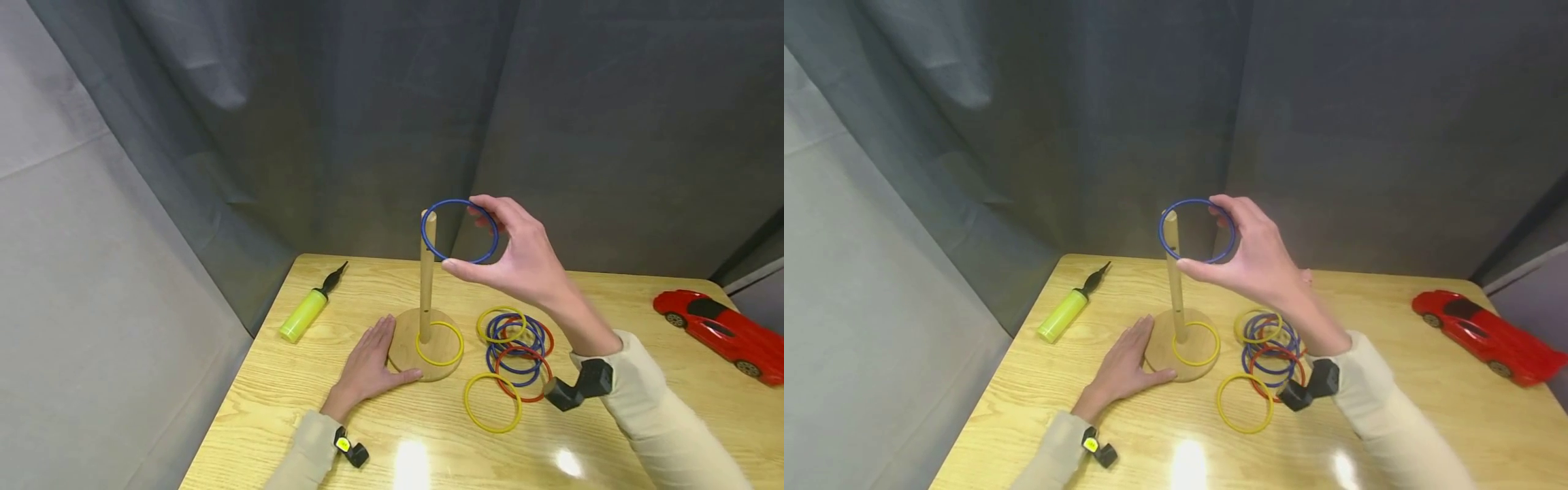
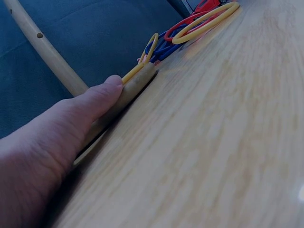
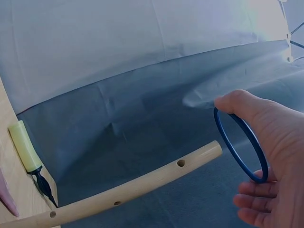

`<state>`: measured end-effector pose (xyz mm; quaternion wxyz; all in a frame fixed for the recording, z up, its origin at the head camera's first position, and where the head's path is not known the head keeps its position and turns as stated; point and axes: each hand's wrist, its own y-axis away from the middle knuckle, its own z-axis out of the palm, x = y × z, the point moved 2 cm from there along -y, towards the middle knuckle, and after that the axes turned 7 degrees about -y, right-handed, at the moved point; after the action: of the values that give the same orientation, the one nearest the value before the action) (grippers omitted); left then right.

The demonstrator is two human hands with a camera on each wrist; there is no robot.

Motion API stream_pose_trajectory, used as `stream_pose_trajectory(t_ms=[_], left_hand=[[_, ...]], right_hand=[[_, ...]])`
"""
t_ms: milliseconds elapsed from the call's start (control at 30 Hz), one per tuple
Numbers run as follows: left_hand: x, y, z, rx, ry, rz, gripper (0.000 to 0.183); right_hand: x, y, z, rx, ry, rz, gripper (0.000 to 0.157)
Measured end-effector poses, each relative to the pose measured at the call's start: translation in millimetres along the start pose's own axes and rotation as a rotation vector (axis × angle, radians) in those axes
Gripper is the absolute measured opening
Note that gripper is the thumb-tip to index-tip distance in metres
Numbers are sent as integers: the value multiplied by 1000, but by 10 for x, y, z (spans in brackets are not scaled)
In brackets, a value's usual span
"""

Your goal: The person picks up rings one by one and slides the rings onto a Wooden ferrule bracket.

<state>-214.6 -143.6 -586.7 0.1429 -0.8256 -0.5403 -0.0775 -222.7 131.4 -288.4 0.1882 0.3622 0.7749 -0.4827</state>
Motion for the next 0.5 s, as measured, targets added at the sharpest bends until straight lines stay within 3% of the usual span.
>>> stream_pose_trajectory(t_ms=[500], left_hand=[[7, 3, 5, 8, 0, -2, 124]], right_hand=[[69, -115, 159, -61, 44, 54, 82]])
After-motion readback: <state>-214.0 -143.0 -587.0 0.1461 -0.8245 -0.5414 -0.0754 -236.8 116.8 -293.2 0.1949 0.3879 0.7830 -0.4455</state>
